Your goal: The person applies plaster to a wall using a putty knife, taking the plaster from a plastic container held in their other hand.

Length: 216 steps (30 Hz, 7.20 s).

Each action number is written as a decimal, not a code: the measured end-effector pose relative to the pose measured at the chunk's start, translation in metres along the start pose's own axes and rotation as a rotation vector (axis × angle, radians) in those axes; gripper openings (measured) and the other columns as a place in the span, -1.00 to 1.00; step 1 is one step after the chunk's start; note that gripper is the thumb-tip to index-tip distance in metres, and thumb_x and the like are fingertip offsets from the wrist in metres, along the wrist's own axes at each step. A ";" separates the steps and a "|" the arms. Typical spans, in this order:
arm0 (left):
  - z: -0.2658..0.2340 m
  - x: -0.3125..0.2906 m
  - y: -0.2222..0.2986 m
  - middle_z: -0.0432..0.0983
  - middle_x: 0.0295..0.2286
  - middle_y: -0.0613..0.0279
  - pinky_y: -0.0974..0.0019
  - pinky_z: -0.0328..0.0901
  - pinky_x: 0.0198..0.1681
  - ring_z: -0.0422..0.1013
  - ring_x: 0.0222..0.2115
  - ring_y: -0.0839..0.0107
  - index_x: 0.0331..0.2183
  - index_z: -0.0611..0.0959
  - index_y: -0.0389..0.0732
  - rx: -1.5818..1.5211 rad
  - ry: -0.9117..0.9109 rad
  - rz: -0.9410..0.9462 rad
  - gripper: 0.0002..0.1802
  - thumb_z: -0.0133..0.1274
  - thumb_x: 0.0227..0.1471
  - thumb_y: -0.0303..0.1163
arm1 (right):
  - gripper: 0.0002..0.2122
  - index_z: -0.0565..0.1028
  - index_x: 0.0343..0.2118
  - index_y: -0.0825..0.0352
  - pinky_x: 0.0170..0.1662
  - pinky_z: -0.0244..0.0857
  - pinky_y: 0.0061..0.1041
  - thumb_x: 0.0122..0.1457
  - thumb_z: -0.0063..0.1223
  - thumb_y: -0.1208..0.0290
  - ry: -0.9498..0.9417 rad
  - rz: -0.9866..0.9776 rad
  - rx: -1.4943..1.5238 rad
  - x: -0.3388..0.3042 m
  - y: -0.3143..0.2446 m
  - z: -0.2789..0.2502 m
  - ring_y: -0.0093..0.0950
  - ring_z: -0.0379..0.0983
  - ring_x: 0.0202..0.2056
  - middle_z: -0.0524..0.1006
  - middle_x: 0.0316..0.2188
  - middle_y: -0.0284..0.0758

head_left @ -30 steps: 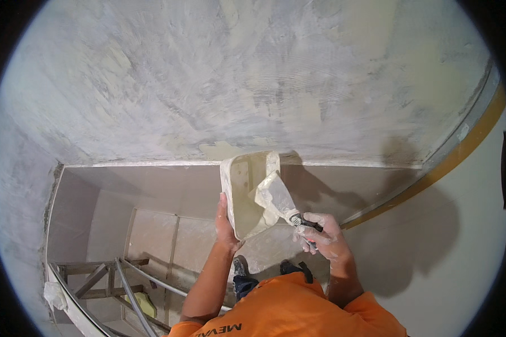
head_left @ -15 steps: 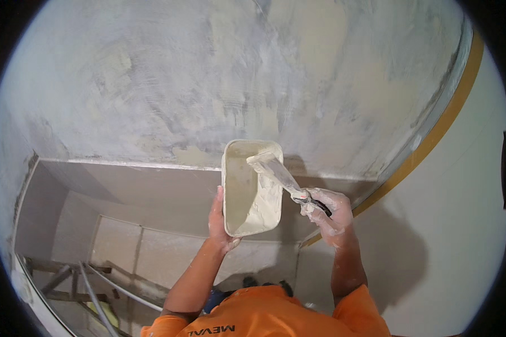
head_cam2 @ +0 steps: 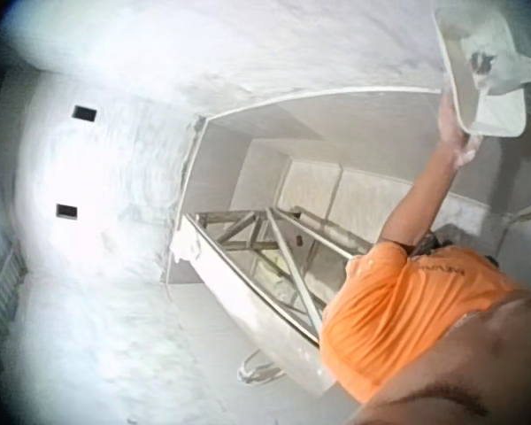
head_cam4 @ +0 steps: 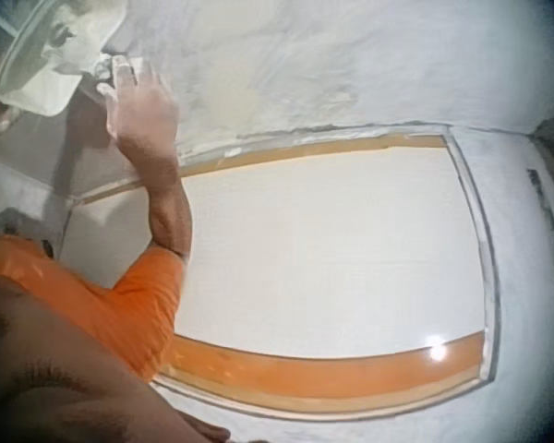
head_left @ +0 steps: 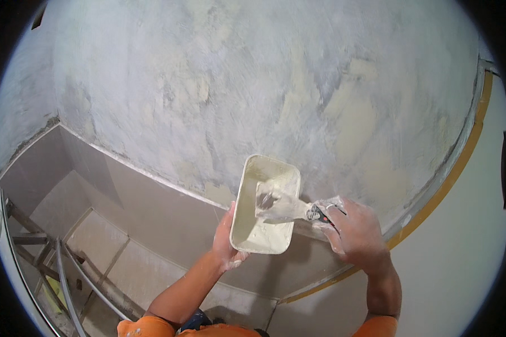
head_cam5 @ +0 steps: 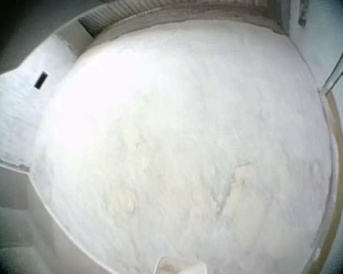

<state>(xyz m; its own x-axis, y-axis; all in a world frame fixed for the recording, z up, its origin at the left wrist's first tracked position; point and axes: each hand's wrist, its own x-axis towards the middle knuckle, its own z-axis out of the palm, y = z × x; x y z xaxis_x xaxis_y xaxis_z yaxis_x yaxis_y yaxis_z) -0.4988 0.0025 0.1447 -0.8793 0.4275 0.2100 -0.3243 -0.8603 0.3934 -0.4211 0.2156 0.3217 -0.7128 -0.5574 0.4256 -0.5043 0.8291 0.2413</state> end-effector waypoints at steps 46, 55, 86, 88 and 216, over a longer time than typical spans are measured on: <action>-0.115 -0.011 0.161 0.46 0.04 0.06 0.00 0.49 -0.04 0.49 -0.02 0.09 0.15 0.40 -0.22 -0.069 0.123 0.023 -0.36 -0.19 0.29 0.08 | -0.91 0.46 -0.37 0.31 -0.23 0.34 -0.18 0.09 0.06 0.44 0.368 0.006 -0.803 0.254 -0.027 -0.052 -0.15 0.48 -0.27 0.51 -0.42 -0.17; -0.136 -0.027 0.165 0.45 0.06 0.06 -0.04 0.46 -0.01 0.47 0.01 0.09 0.17 0.40 -0.21 -0.109 0.149 0.072 -0.36 -0.18 0.28 0.07 | -0.82 0.50 -0.48 0.40 -0.27 0.33 -0.19 0.08 0.10 0.36 0.458 0.499 -0.838 0.213 -0.096 -0.091 -0.13 0.48 -0.35 0.51 -0.50 -0.10; -0.180 -0.040 0.183 0.46 0.04 0.07 0.02 0.44 0.03 0.47 0.01 0.13 0.15 0.39 -0.23 -0.054 0.179 0.132 -0.41 -0.16 0.30 0.01 | -0.85 0.57 -0.35 0.36 -0.46 0.24 -0.47 0.25 0.12 0.37 0.762 0.881 1.007 0.151 -0.100 0.174 -0.61 0.32 -0.60 0.44 -0.62 -0.39; -0.174 -0.040 0.182 0.45 0.05 0.07 0.02 0.44 0.04 0.47 0.01 0.12 0.16 0.39 -0.22 -0.052 0.167 0.135 -0.41 -0.16 0.30 0.01 | -0.80 0.58 -0.31 0.34 -0.45 0.25 -0.46 0.25 0.11 0.28 0.667 0.790 1.001 0.175 -0.094 0.156 -0.58 0.35 -0.59 0.46 -0.63 -0.39; -0.189 -0.025 0.101 0.52 -0.04 0.02 -0.02 0.50 -0.09 0.54 -0.12 0.11 0.12 0.44 -0.24 -0.093 0.276 0.355 -0.34 -0.21 0.26 0.10 | -0.70 0.55 -0.15 0.52 -0.20 0.38 -0.33 0.11 0.22 0.43 0.131 0.469 1.071 0.013 -0.156 0.265 -0.12 0.50 -0.34 0.55 -0.37 -0.04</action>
<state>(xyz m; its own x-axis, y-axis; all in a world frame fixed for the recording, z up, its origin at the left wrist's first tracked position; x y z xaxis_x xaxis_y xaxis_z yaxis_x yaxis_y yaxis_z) -0.5758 -0.1475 0.0097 -0.9976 0.0228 0.0661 -0.0051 -0.9668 0.2556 -0.4812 0.0677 0.0585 -0.9136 -0.1466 0.3792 -0.4025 0.4580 -0.7926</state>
